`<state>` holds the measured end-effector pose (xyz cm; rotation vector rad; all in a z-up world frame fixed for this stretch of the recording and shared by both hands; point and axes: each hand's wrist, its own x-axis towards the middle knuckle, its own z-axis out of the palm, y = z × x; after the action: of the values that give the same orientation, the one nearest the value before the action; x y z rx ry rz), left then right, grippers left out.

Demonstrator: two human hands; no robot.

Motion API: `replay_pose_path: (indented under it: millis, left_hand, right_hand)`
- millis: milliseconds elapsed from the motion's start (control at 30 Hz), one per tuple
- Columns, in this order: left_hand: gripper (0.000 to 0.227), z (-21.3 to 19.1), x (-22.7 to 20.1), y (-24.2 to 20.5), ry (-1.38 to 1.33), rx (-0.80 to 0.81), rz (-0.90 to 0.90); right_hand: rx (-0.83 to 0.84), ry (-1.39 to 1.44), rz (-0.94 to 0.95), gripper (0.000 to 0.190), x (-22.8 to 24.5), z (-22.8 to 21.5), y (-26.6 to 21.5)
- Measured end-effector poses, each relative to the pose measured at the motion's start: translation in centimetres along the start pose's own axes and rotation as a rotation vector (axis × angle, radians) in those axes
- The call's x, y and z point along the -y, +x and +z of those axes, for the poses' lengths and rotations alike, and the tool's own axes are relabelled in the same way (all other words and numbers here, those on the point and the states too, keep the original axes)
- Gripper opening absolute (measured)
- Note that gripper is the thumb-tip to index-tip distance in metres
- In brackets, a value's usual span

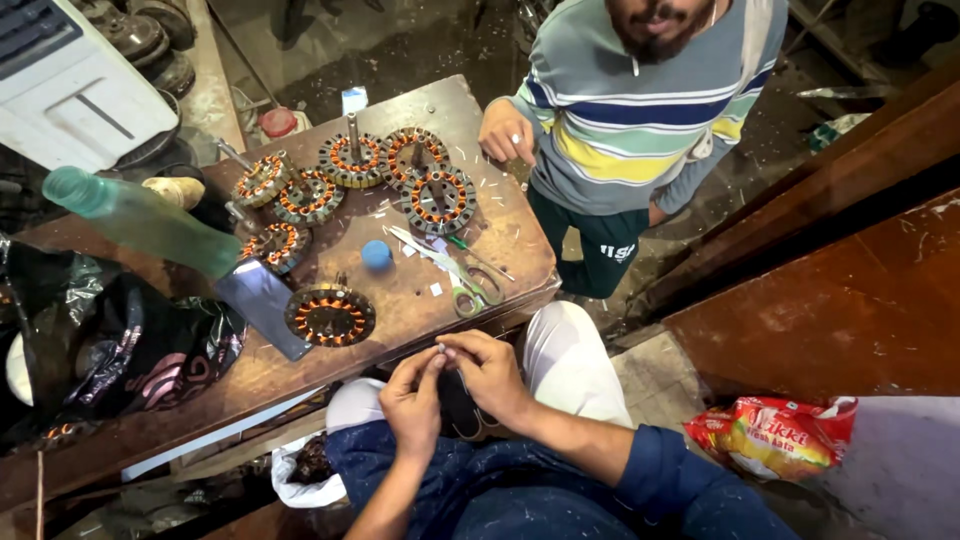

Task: The person assembles a circular electrical component by inserting small white pieces into slots around its perimeter. They use a green-handled tool to press the pieces into place and handle multiple similar components on the table.

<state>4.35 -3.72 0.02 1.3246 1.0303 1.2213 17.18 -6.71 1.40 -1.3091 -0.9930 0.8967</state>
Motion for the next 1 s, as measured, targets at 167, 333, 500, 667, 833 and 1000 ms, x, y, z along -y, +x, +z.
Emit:
replay_pose_path:
  millis: [167, 333, 500, 667, 833, 1000]
  left_hand:
    - [0.012, -0.5, 0.6, 0.0, -0.06, 0.013, -0.045]
    - [0.012, -0.9, 1.3, 0.7, -0.046, 0.052, -0.126]
    - [0.019, -3.1, 0.3, 3.3, 0.291, 0.028, -0.072]
    - [0.053, -6.9, -2.7, 8.8, 0.756, -0.231, 0.445]
    - [0.066, -10.0, -4.5, 12.5, 0.926, -0.003, 0.478]
    - [0.06, -10.1, -2.4, 13.5, 0.789, 0.194, 0.447]
  right_hand:
    - [0.021, -0.016, 0.021, 0.021, 1.0, 0.2, 0.1]
    - [0.056, -0.201, -0.13, 0.024, 1.7, -0.1, 0.0]
    - [0.061, -0.4, -0.2, 0.026, 1.3, -0.4, 3.3]
    - [0.057, -0.637, -0.346, 0.026, -1.2, 0.3, 10.1]
    - [0.042, -0.754, -0.387, 0.037, -2.2, -1.5, 13.0]
    - [0.096, -1.272, -0.161, 0.018, -3.8, -7.3, 15.0]
